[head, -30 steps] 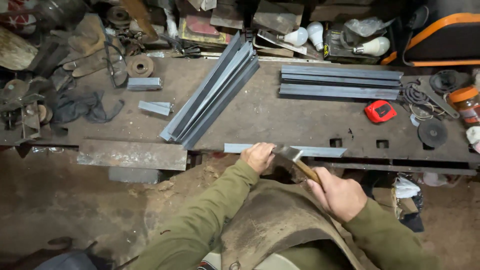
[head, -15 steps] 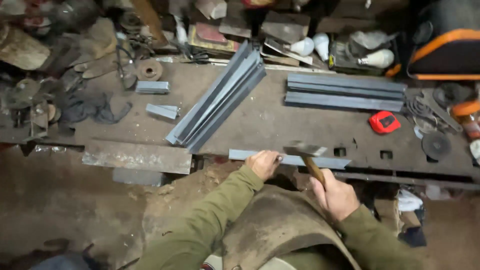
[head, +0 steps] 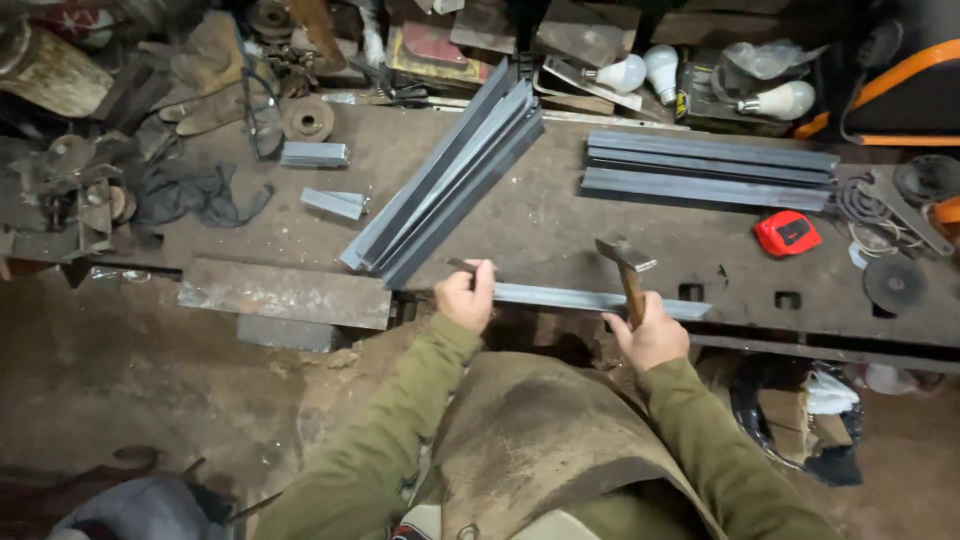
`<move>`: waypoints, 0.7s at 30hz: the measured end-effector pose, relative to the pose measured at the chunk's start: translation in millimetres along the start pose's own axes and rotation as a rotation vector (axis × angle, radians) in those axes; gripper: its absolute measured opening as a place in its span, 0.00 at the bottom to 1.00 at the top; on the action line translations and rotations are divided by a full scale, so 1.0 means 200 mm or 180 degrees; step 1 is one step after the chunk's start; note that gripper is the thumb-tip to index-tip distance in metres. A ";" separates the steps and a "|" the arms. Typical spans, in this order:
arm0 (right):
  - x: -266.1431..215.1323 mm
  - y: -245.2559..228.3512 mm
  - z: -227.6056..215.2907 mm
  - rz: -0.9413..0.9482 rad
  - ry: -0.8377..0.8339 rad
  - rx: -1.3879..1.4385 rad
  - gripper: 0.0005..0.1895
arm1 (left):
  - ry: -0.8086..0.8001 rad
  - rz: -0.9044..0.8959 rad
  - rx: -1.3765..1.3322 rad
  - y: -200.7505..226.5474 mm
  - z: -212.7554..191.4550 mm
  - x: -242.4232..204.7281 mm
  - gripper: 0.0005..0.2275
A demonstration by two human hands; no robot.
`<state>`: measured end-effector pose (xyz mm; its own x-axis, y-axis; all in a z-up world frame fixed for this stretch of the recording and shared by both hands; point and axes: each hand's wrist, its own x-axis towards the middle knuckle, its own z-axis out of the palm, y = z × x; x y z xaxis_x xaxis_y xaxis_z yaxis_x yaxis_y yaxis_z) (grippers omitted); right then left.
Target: Marking positions on metal angle profiles using a hammer and a scribe on a workshop workbench.
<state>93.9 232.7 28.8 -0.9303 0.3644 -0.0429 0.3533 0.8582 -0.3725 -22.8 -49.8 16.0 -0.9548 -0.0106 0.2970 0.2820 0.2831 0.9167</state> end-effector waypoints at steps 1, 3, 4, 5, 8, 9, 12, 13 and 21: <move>0.01 0.01 0.00 -0.0015 -0.0007 0.0016 0.28 | 0.0012 0.0002 0.0020 0.02 -0.04 0.02 0.11; 0.00 0.02 0.00 -0.0193 -0.0039 -0.0163 0.28 | -0.0499 -0.1060 -0.0717 0.05 -0.14 0.03 0.10; 0.00 0.02 0.01 -0.0211 -0.0040 -0.0153 0.28 | -0.0483 -0.1054 -0.0706 0.00 -0.13 0.01 0.10; -0.01 0.02 0.01 -0.0307 0.0152 -0.0139 0.26 | -0.0479 -0.1070 -0.0732 -0.05 -0.12 0.00 0.09; -0.02 0.02 0.02 -0.0330 0.0302 -0.0164 0.24 | -0.0511 -0.1114 -0.0430 -0.04 -0.11 -0.01 0.08; -0.02 0.02 0.03 -0.0265 0.0273 -0.0205 0.23 | -0.0539 -0.1128 -0.0108 -0.02 -0.11 0.00 0.08; -0.02 0.02 0.03 -0.0265 0.0318 -0.0150 0.23 | -0.0404 -0.0079 0.0056 -0.12 -0.09 -0.02 0.07; -0.02 0.01 0.02 -0.0266 0.0313 -0.0148 0.23 | -0.0404 -0.0084 0.0061 -0.12 -0.09 -0.02 0.07; -0.02 0.00 0.01 -0.0170 0.0246 -0.0098 0.22 | -0.0703 0.0133 0.0287 -0.10 -0.09 0.00 0.06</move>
<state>98.1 230.0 26.7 -0.9379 0.3436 0.0482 0.3074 0.8874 -0.3435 -27.8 -73.4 2.3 -0.9426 0.2102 0.2595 0.3218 0.3634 0.8743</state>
